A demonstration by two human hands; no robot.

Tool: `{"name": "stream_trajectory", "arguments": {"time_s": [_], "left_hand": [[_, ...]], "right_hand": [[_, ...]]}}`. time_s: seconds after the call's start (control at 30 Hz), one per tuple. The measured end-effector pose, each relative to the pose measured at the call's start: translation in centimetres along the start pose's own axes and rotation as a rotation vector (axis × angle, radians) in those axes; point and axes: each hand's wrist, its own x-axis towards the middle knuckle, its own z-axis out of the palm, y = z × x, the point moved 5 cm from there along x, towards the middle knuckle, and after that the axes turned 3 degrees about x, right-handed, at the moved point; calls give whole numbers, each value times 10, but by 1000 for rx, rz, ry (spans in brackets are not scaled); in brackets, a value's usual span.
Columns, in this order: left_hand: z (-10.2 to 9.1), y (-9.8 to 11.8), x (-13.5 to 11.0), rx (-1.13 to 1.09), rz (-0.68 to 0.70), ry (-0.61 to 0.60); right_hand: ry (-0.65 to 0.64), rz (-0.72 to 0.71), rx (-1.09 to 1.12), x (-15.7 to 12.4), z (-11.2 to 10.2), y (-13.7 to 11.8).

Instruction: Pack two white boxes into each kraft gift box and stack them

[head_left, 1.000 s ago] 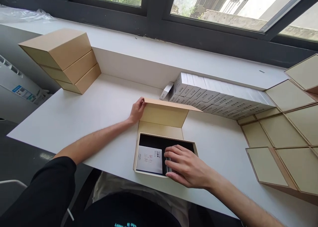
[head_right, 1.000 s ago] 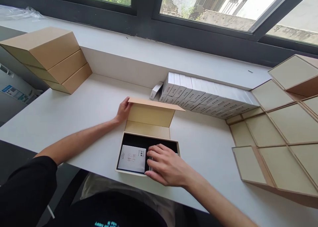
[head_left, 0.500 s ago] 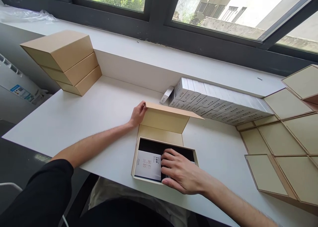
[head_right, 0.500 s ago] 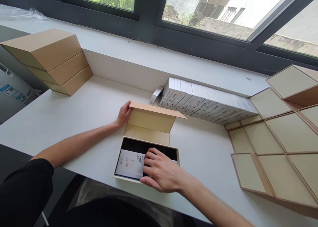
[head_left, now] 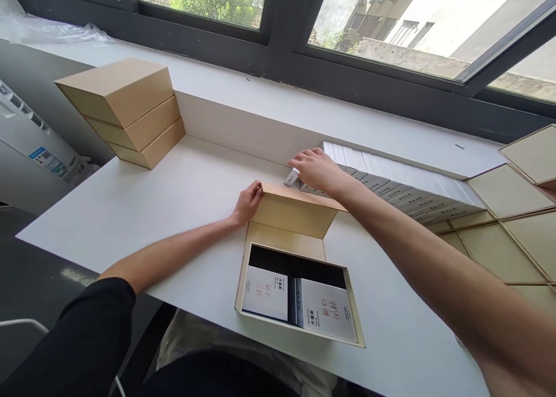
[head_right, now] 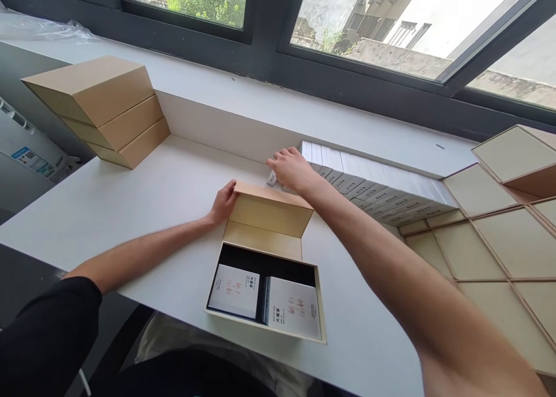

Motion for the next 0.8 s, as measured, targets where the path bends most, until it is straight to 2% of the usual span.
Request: {"name": "stream_trajectory", "arguments": {"time_s": [0.07, 0.17, 0.23, 0.33, 0.43, 0.5, 0.57, 0.7, 0.8], "left_hand": [[0, -2, 1, -1, -2, -1], [1, -4, 3, -11, -12, 7], [2, -6, 3, -15, -20, 1], [4, -5, 4, -23, -18, -10], [3, -3, 3, -27, -14, -9], [2, -2, 2, -16, -14, -7], [1, -2, 2, 3, -14, -1], [-1, -3, 1, 16, -17, 5], [-2, -3, 0, 3, -13, 19]], "right_hand": [[-86, 47, 28, 24, 20, 9], [-61, 87, 71, 39, 32, 13], [-5, 145, 103, 41, 24, 18], [106, 289, 194, 31, -3, 28], [238, 416, 623, 2, -29, 29], [297, 423, 954, -24, -43, 19], [315, 379, 1137, -52, -56, 3], [260, 279, 1210, -108, -79, -29], [229, 175, 981, -144, -89, -62]]}}
